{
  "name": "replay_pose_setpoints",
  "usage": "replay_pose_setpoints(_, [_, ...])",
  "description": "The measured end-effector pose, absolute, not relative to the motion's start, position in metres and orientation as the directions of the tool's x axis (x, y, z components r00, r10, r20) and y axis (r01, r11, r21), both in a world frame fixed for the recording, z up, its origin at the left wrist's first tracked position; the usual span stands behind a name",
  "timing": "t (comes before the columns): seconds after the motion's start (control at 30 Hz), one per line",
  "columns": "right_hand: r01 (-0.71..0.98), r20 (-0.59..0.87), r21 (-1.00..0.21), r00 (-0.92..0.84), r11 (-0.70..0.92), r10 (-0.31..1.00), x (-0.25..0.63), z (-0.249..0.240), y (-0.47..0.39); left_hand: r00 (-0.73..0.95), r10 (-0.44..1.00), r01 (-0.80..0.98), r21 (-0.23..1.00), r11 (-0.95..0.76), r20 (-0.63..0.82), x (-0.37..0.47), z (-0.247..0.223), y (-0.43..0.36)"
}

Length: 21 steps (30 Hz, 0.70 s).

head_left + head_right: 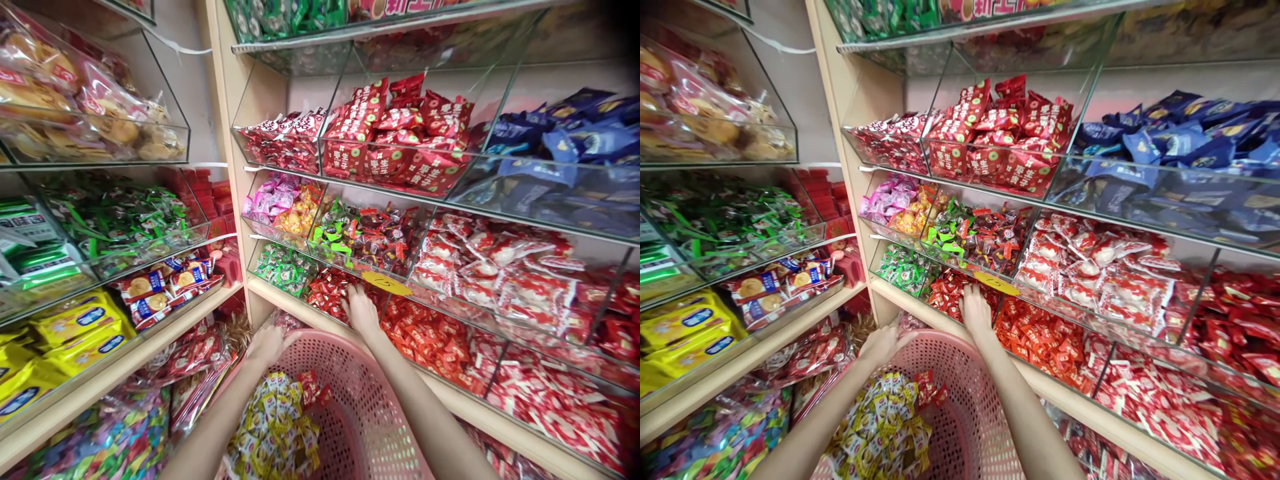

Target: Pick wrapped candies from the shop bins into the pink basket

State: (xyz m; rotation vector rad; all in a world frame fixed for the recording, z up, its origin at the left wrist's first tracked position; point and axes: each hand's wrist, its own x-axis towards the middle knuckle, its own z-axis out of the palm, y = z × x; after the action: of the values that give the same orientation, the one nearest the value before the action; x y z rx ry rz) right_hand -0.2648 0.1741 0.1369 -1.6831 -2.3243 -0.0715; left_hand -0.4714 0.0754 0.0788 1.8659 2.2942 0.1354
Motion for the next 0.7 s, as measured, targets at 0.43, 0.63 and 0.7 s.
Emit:
replay_pose_setpoints(0.43, [0.966, 0.245, -0.114, -0.199, 0.232, 0.949, -0.264, 0.112, 0.195, -0.167, 0.985, 0.974, 0.147, 0.172, -0.045, -0.474, 0.074, 0.076])
replay_pose_setpoints(0.63, [0.96, 0.288, -0.151, -0.185, 0.235, 0.94, -0.263, 0.116, 0.191, -0.175, 0.983, 0.972, 0.15, 0.181, -0.056, -0.474, 0.076, 0.074])
replay_pose_setpoints(0.7, [0.945, 0.341, -0.19, -0.191, 0.267, 0.92, -0.263, 0.123, 0.182, -0.183, 0.982, 0.968, 0.162, 0.19, -0.057, -0.474, 0.077, 0.074])
